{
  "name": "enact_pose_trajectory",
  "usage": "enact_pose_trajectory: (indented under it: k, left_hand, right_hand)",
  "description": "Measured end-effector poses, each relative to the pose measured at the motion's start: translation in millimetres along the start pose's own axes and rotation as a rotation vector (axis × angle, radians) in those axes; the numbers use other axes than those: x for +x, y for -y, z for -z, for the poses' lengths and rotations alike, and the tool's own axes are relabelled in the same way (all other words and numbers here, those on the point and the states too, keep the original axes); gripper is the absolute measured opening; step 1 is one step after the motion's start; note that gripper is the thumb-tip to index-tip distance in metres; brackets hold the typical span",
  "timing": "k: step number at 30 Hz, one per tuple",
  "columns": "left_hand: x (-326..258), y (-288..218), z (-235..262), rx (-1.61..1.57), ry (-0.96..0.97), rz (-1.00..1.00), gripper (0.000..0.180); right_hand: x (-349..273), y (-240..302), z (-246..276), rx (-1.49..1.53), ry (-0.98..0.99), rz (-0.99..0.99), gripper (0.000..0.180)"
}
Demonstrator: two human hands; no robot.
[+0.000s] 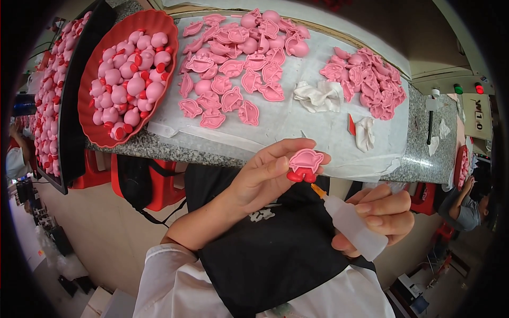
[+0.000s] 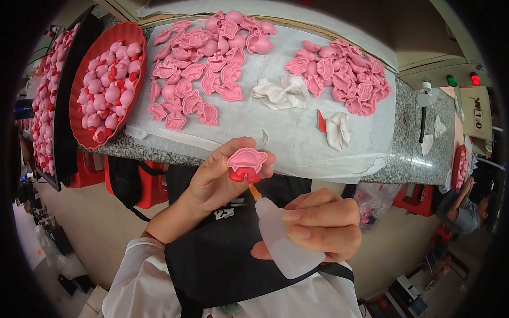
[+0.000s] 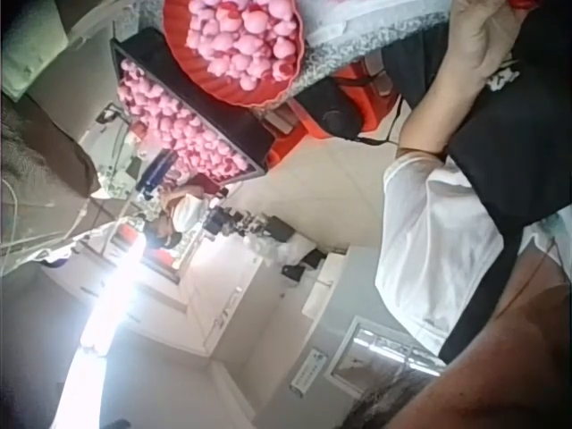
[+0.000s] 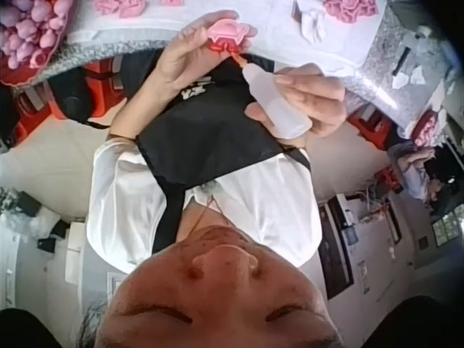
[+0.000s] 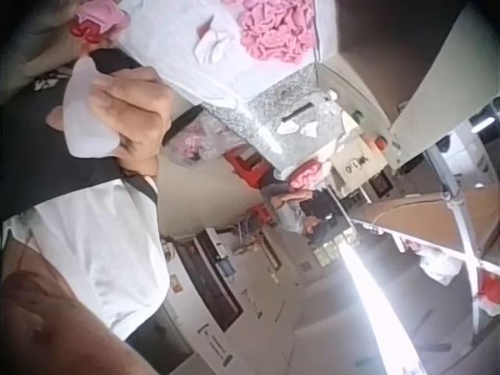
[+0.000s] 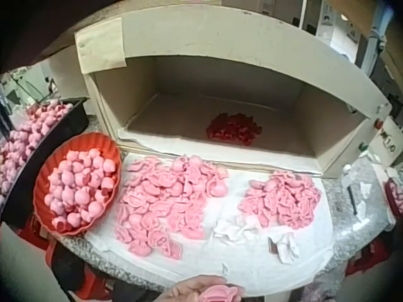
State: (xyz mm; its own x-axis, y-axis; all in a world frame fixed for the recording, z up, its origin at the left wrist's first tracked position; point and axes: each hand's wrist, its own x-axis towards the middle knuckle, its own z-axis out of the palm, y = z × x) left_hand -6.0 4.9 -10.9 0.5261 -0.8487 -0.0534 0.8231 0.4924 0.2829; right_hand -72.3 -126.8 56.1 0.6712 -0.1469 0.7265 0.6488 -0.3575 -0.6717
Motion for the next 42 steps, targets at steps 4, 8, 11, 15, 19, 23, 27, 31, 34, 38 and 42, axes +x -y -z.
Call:
enact_pose_trajectory:
  k: [4, 8, 11, 15, 19, 23, 27, 31, 34, 38, 42]
  left_hand:
    - [0.7, -0.3, -2.6, 0.008, 0.019, -0.003, 0.046]
    - [0.8, -0.7, -3.2, 0.042, 0.043, 0.004, 0.046]
    - [-0.1, -1.1, -4.6, 0.029, 0.040, 0.019, 0.047]
    - [-0.3, -1.1, -3.6, 0.033, 0.045, 0.020, 0.047]
    - [-0.4, -1.7, -4.4, 0.025, 0.039, 0.029, 0.047]
    - [-0.3, -1.7, -4.3, 0.017, 0.041, 0.031, 0.047]
    - [-0.2, -1.1, -2.9, 0.034, 0.052, 0.015, 0.046]
    - [-0.2, -1.1, -4.3, 0.028, 0.048, 0.025, 0.046]
    - [-0.7, -0.8, -4.7, 0.030, 0.045, 0.029, 0.046]
    - [-0.6, -0.7, -4.2, 0.030, 0.047, 0.034, 0.046]
    - [-0.4, -1.1, -4.4, 0.026, 0.041, 0.039, 0.046]
  right_hand:
    - [0.4, 0.9, -3.0, 0.032, -0.087, 0.000, 0.051]
    - [1.4, 0.3, -4.2, 0.022, -0.041, -0.006, 0.052]
    - [2.2, 0.5, -4.7, 0.009, -0.014, -0.016, 0.052]
    - [3.5, 0.6, -4.8, -0.004, -0.002, -0.019, 0.052]
    - [2.9, -0.3, -3.0, 0.009, 0.030, -0.025, 0.053]
    - [3.0, -0.3, -3.1, -0.004, 0.027, -0.017, 0.053]
    - [1.7, -0.2, -5.2, -0.008, -0.021, -0.015, 0.053]
    - [-0.7, 0.5, -7.2, -0.022, -0.085, -0.021, 0.052]
    - [0.5, 2.5, -7.7, -0.039, -0.073, -0.068, 0.050]
    - [-0.1, 1.8, -8.5, -0.041, -0.055, -0.086, 0.050]
    - [0.3, 1.2, -7.8, -0.030, -0.033, -0.088, 0.051]
